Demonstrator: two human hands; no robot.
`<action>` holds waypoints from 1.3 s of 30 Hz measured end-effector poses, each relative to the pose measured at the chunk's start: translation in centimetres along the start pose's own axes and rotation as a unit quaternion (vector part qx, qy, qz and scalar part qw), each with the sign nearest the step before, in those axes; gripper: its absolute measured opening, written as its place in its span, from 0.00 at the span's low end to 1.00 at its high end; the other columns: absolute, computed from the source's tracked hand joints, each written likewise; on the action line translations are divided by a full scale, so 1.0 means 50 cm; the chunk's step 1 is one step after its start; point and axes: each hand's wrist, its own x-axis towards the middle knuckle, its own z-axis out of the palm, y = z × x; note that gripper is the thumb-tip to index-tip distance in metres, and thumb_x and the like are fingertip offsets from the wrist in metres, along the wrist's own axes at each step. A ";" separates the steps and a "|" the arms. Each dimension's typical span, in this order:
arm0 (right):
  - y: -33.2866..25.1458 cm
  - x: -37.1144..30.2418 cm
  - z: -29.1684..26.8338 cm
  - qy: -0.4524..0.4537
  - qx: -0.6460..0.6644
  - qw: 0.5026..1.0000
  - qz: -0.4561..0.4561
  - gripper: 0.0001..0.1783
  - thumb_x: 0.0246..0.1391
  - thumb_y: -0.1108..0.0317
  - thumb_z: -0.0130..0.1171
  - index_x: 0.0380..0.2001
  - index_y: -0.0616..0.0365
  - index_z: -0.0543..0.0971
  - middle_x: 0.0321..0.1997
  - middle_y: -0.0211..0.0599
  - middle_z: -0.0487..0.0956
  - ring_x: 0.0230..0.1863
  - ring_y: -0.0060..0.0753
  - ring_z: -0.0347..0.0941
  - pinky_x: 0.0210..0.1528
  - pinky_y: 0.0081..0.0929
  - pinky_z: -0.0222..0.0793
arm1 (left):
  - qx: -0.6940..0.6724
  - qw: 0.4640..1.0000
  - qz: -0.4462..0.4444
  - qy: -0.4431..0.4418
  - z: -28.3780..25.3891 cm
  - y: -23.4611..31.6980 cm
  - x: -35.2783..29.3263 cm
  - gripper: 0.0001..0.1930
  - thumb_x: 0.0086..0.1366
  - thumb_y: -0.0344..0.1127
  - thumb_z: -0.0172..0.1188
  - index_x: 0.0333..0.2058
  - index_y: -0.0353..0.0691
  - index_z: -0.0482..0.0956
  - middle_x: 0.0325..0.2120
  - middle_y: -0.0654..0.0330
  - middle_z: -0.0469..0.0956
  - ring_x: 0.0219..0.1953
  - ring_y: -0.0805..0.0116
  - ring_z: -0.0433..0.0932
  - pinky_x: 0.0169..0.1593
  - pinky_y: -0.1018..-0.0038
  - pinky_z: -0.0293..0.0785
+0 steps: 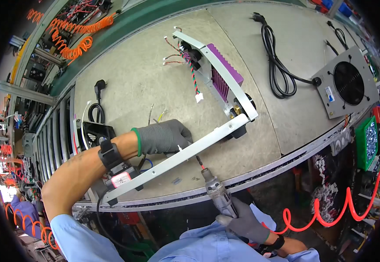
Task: Assembling an electronic power unit by installing fans, capacitors, and circuit boards using a power screwdriver.
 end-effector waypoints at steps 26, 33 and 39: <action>0.004 0.012 -0.007 -0.001 -0.011 0.999 0.038 0.28 0.55 0.58 0.71 0.55 0.61 0.76 0.42 0.34 0.80 0.42 0.24 0.74 0.48 0.30 0.73 | 0.027 0.999 -0.023 -0.004 -0.004 0.001 0.008 0.20 0.62 0.45 0.66 0.43 0.32 0.88 0.25 0.68 0.81 0.27 0.82 0.73 0.29 0.77 0.70; -0.010 0.009 0.006 0.030 -0.061 0.998 0.006 0.28 0.56 0.54 0.70 0.54 0.60 0.76 0.39 0.35 0.81 0.40 0.26 0.76 0.47 0.32 0.74 | -0.024 0.999 0.017 -0.043 -0.005 -0.016 0.018 0.22 0.60 0.43 0.66 0.46 0.31 0.87 0.25 0.69 0.81 0.27 0.82 0.73 0.28 0.77 0.70; -0.011 0.011 0.000 0.047 -0.101 0.993 -0.037 0.30 0.57 0.51 0.69 0.53 0.61 0.75 0.38 0.38 0.81 0.38 0.28 0.77 0.46 0.32 0.74 | -0.014 0.997 0.051 -0.061 -0.013 -0.023 0.037 0.16 0.56 0.35 0.64 0.41 0.32 0.88 0.24 0.69 0.81 0.23 0.82 0.72 0.25 0.76 0.68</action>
